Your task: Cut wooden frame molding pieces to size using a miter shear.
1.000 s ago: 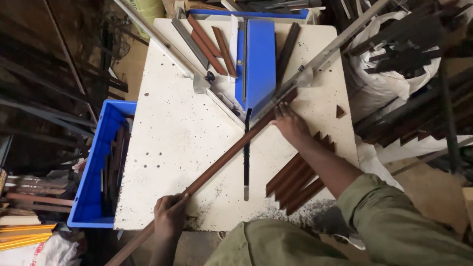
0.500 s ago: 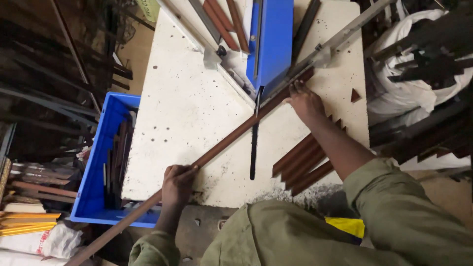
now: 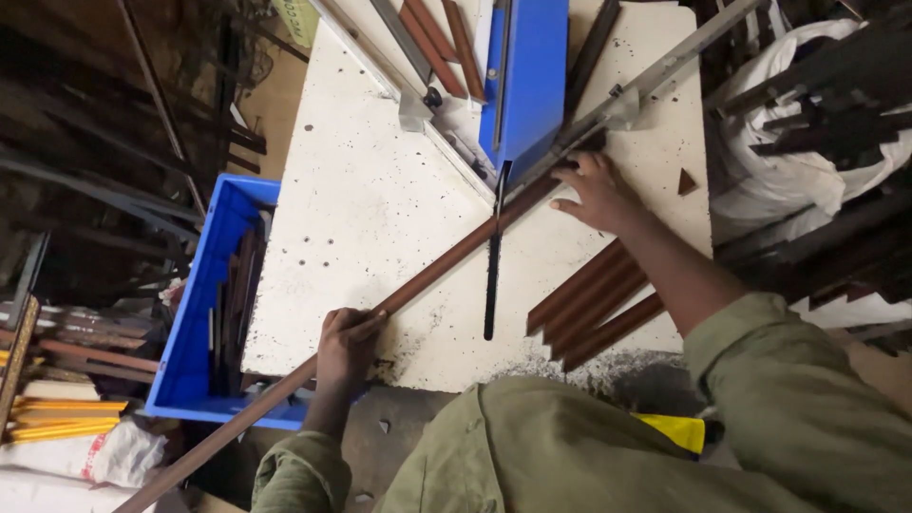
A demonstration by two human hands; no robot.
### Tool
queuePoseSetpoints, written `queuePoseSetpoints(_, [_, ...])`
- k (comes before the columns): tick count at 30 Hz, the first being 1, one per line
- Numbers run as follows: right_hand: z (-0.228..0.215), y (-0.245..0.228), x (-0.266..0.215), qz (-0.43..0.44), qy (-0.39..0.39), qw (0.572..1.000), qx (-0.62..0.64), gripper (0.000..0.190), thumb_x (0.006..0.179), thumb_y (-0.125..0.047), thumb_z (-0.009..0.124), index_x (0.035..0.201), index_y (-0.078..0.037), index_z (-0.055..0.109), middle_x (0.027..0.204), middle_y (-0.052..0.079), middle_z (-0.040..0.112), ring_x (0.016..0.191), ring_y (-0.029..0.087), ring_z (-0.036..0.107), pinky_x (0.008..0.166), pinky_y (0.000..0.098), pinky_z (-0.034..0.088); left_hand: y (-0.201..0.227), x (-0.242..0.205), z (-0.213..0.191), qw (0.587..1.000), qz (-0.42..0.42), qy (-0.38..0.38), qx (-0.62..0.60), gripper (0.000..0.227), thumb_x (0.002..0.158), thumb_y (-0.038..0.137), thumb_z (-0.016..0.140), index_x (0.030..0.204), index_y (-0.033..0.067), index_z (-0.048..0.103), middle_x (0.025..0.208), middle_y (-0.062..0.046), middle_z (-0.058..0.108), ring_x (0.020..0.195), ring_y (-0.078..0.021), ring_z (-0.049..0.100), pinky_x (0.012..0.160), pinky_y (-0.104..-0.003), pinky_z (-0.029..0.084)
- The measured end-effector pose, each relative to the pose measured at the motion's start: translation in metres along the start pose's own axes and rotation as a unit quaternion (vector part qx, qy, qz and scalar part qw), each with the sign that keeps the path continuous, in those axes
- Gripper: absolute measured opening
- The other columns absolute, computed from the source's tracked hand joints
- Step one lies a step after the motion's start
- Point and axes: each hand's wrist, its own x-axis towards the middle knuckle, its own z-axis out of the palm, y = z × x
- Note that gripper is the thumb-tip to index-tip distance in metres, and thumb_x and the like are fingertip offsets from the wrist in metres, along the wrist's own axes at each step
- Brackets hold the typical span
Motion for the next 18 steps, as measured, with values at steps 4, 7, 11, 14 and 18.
queuePoseSetpoints(4, [0.023,-0.02,-0.038,-0.024,0.049,0.998,0.017,0.051,0.1,-0.042,0.066,0.146,-0.02,0.059,0.152,0.018,0.043,0.144,0.04,0.036,0.121,0.0577,0.03,-0.003,-0.026,-0.004,1.0,0.004,0.003,0.002,0.024,0.085,0.011,0.08,0.106,0.0208,0.083,0.096,-0.005,0.07,0.095,-0.0258,0.064,0.082,-0.037,0.057])
queuePoseSetpoints(7, [0.006,-0.061,-0.061,0.01,0.041,0.999,-0.004,0.048,0.105,-0.043,0.062,0.149,-0.024,0.058,0.146,0.014,0.05,0.142,0.035,0.043,0.129,0.0548,0.026,-0.013,-0.046,-0.003,0.999,0.036,0.027,0.004,0.025,0.084,0.01,0.08,0.105,0.0219,0.083,0.094,-0.004,0.071,0.094,-0.0258,0.064,0.082,-0.036,0.057])
queuePoseSetpoints(11, [-0.019,-0.113,-0.075,0.077,-0.038,0.993,-0.078,0.033,0.104,-0.045,0.062,0.132,-0.027,0.067,0.159,0.01,0.043,0.152,0.034,0.03,0.129,0.0548,0.015,-0.008,-0.065,-0.014,0.999,0.035,0.013,-0.003,0.028,0.082,0.008,0.08,0.106,0.0207,0.084,0.094,-0.005,0.07,0.093,-0.0273,0.064,0.08,-0.038,0.057])
queuePoseSetpoints(14, [0.034,-0.106,-0.097,-0.016,-0.03,0.998,-0.045,0.062,0.097,-0.043,0.065,0.148,-0.011,0.05,0.166,0.017,0.035,0.149,0.037,0.032,0.119,0.052,0.027,-0.009,-0.077,-0.012,0.999,0.033,0.015,0.009,0.025,0.082,0.01,0.08,0.104,0.0215,0.084,0.094,-0.004,0.07,0.093,-0.0264,0.064,0.08,-0.037,0.057])
queuePoseSetpoints(18, [0.052,-0.126,-0.173,-0.013,-0.025,0.997,-0.076,0.063,0.096,-0.044,0.064,0.149,-0.012,0.048,0.161,0.018,0.034,0.146,0.039,0.031,0.118,0.0569,0.023,0.001,-0.083,-0.006,0.999,0.038,0.033,-0.014,0.023,0.083,0.011,0.079,0.104,0.0207,0.084,0.093,-0.004,0.071,0.092,-0.0255,0.064,0.081,-0.036,0.056])
